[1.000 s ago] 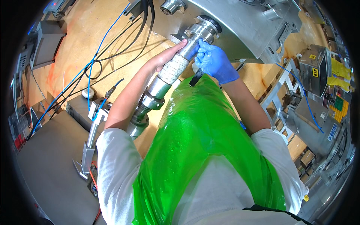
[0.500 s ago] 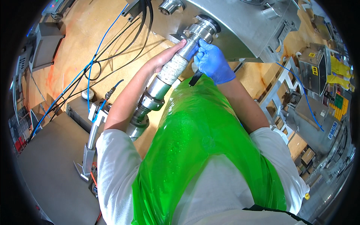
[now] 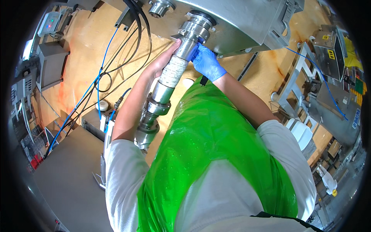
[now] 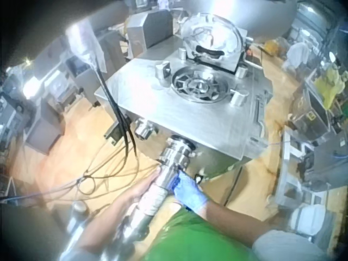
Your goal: The person assembles a metal machine by inserting a circular component into a port, attaching a cylindrical metal part, and connecting a long metal rod. They use a wrench to tighten the rod and apply white tape to the connection point.
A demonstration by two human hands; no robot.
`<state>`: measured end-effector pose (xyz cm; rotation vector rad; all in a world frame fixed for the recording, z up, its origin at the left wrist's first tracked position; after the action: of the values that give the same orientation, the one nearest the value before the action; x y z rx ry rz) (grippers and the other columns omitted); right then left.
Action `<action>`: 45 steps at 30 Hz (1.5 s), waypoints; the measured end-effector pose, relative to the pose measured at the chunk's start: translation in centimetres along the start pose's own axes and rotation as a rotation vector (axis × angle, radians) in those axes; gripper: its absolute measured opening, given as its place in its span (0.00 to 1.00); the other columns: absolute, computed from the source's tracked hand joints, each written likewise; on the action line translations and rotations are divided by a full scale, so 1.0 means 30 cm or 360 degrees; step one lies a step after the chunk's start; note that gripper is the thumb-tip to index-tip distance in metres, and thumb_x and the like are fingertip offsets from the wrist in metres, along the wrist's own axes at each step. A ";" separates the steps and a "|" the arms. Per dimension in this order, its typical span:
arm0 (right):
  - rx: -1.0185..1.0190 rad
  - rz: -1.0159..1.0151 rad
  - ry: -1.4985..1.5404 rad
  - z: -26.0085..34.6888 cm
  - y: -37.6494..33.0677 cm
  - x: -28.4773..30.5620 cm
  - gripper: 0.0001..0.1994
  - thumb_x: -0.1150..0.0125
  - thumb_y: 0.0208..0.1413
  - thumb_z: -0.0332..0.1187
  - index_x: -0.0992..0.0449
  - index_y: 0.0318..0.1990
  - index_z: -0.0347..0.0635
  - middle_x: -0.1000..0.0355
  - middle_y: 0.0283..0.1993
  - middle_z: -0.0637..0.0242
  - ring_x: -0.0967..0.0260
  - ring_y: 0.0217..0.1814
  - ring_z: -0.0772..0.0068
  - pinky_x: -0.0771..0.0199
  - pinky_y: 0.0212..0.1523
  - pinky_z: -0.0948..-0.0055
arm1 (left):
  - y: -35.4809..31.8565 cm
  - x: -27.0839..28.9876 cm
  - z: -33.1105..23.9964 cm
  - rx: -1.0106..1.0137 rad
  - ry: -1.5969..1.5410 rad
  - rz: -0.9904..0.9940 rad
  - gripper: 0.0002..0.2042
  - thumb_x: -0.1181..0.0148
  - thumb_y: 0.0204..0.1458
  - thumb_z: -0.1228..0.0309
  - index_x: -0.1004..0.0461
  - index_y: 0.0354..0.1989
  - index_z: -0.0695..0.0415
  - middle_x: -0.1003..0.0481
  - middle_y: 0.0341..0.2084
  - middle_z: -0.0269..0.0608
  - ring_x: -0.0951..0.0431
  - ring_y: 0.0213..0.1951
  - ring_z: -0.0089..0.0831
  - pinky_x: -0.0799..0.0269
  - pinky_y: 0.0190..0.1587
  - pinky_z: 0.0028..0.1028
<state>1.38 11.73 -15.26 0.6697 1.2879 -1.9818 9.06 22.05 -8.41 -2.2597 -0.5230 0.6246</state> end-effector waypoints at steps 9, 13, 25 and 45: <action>-0.0009 -0.0264 0.0113 -0.029 0.056 0.043 0.07 0.51 0.59 0.33 0.26 0.40 0.51 0.27 0.38 0.72 0.29 0.37 0.77 0.29 0.37 0.76 | 0.016 0.017 0.008 0.0012 -0.0020 0.0013 0.35 0.59 0.55 0.36 0.34 0.56 0.56 0.26 0.35 0.39 0.27 0.32 0.23 0.27 0.36 0.26; -0.0010 -0.0049 -0.0022 -0.017 0.139 0.187 0.12 0.60 0.64 0.32 0.29 0.48 0.41 0.27 0.44 0.65 0.29 0.48 0.73 0.29 0.52 0.72 | 0.077 0.049 -0.008 0.0034 -0.0190 0.0097 0.30 0.62 0.60 0.43 0.32 0.53 0.60 0.26 0.38 0.42 0.25 0.36 0.26 0.26 0.40 0.29; -0.0171 0.0388 -0.0595 0.167 -0.129 -0.008 0.09 0.45 0.57 0.28 0.29 0.44 0.40 0.33 0.33 0.72 0.34 0.35 0.78 0.30 0.37 0.75 | 0.254 0.096 -0.008 0.0021 -0.0425 -0.0068 0.11 0.45 0.55 0.67 0.26 0.38 0.63 0.22 0.26 0.44 0.21 0.23 0.29 0.22 0.25 0.32; 0.2326 0.1437 -0.3794 0.266 -0.169 -0.622 0.05 0.41 0.42 0.28 0.30 0.29 0.47 0.35 0.29 0.67 0.32 0.33 0.66 0.29 0.31 0.70 | 0.128 0.142 -0.114 -0.0544 0.0035 -0.0588 0.13 0.38 0.50 0.59 0.21 0.30 0.57 0.22 0.26 0.33 0.22 0.31 0.23 0.27 0.29 0.27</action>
<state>9.03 10.60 4.20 -0.6426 -1.6074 -1.0135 15.12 19.94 -10.28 -2.3877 -1.0738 0.3404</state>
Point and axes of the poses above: each hand's wrist, its own y-axis towards the middle knuckle, its own x-axis out of the back of the hand, z = x × y, the point moved 6 cm from there along y, towards the middle knuckle
